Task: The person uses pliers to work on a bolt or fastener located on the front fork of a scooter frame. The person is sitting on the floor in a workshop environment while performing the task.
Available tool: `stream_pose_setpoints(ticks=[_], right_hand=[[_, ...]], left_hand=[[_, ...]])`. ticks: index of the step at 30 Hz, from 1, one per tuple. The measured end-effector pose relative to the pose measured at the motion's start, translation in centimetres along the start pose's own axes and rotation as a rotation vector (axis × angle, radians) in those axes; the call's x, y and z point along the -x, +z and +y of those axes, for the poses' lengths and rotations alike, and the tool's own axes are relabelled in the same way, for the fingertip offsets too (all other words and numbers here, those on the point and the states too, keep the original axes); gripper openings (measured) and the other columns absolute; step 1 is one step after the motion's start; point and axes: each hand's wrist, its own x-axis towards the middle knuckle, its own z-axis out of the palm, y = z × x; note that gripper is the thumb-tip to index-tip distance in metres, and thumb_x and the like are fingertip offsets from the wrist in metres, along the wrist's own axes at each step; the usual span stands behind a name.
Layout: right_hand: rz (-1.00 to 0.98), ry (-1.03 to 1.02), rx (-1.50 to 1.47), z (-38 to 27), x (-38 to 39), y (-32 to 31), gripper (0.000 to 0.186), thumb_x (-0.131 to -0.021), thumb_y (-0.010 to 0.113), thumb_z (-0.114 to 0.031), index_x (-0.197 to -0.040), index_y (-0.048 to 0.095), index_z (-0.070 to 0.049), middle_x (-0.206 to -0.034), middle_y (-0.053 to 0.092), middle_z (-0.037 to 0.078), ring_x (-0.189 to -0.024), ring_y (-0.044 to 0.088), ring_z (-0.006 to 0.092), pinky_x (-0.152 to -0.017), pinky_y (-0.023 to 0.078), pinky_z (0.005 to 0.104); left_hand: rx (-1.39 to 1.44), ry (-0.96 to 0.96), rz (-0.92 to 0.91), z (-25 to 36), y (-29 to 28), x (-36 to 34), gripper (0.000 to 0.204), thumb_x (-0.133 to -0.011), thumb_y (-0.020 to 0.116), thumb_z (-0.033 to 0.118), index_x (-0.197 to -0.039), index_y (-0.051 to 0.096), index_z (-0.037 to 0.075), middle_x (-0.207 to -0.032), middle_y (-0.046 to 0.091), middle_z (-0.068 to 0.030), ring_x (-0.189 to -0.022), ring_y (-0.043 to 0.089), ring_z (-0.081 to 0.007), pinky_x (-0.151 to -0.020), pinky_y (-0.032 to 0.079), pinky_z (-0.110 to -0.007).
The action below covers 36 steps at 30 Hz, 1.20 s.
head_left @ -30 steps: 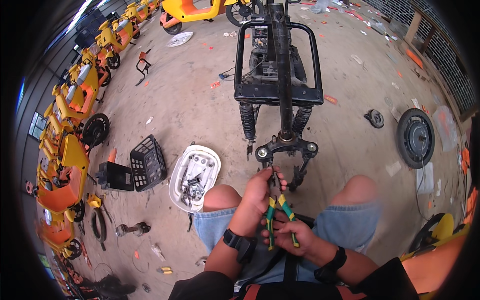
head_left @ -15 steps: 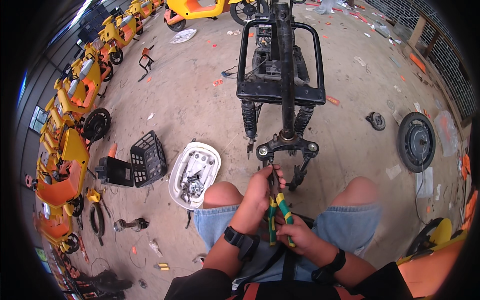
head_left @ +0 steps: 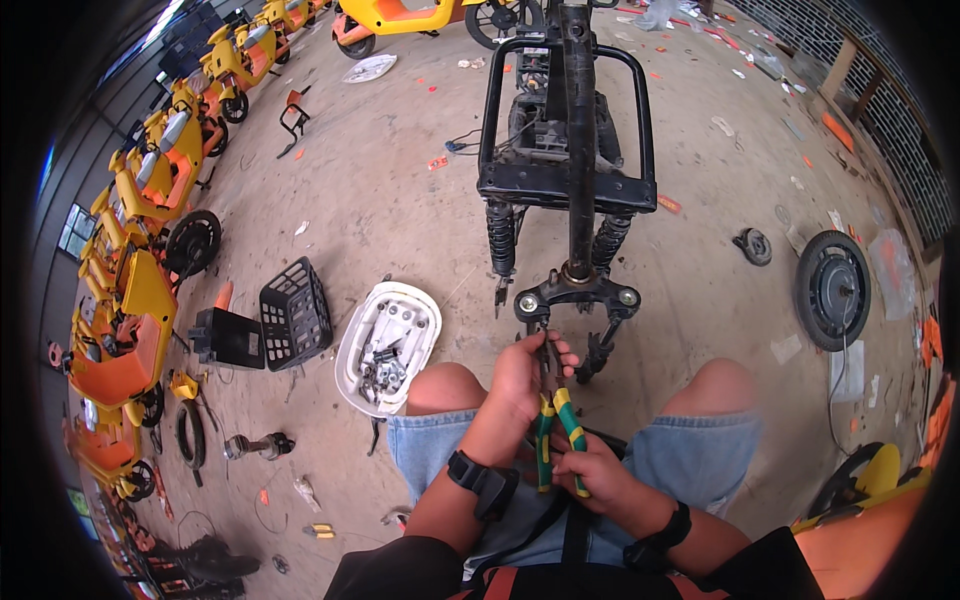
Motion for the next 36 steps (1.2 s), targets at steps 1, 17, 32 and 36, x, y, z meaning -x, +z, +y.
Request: stream_pose_setpoints(ticks=[1, 17, 32, 36], right_hand=[[-0.003, -0.004, -0.011, -0.1, 0.1, 0.2, 0.052, -0.078, 0.050, 0.005, -0.129, 0.047, -0.002, -0.106, 0.062, 0.008, -0.084, 0.063, 0.0156, -0.065, 0.045, 0.0221], [0.046, 0.026, 0.078, -1.2, 0.4, 1.3, 0.061, -0.079, 0.044, 0.006, -0.139, 0.038, -0.002, -0.137, 0.048, 0.014, -0.109, 0.059, 0.0281, -0.094, 0.049, 0.0449], [-0.263, 0.063, -0.329, -1.0, 0.0, -0.3, 0.056, -0.080, 0.043, -0.006, -0.136, 0.043, -0.005, -0.133, 0.054, 0.013, -0.106, 0.061, 0.0297, -0.093, 0.048, 0.0467], [-0.274, 0.056, -0.302, -0.9, 0.1, 0.0, 0.057, -0.080, 0.044, -0.009, -0.137, 0.043, -0.006, -0.132, 0.055, 0.012, -0.105, 0.060, 0.0287, -0.093, 0.046, 0.0458]], left_hand=[[0.006, -0.001, 0.001, 0.0, 0.0, 0.0, 0.025, -0.100, 0.039, 0.021, -0.103, 0.054, 0.001, -0.088, 0.064, -0.0126, -0.078, 0.066, -0.0289, -0.068, 0.054, -0.038], [0.011, -0.010, 0.016, -0.1, 0.0, -0.1, 0.025, -0.099, 0.038, 0.021, -0.101, 0.054, 0.002, -0.087, 0.064, -0.0120, -0.076, 0.064, -0.0279, -0.069, 0.053, -0.038], [-0.149, -0.068, -0.080, 0.5, 0.6, 2.1, 0.039, -0.103, 0.034, 0.037, -0.116, 0.051, 0.004, -0.095, 0.066, -0.0132, -0.080, 0.065, -0.0283, -0.073, 0.052, -0.041], [-0.185, -0.123, -0.117, 0.2, 0.0, 2.7, 0.043, -0.103, 0.034, 0.041, -0.120, 0.049, 0.004, -0.098, 0.067, -0.0147, -0.085, 0.066, -0.0292, -0.071, 0.054, -0.039]])
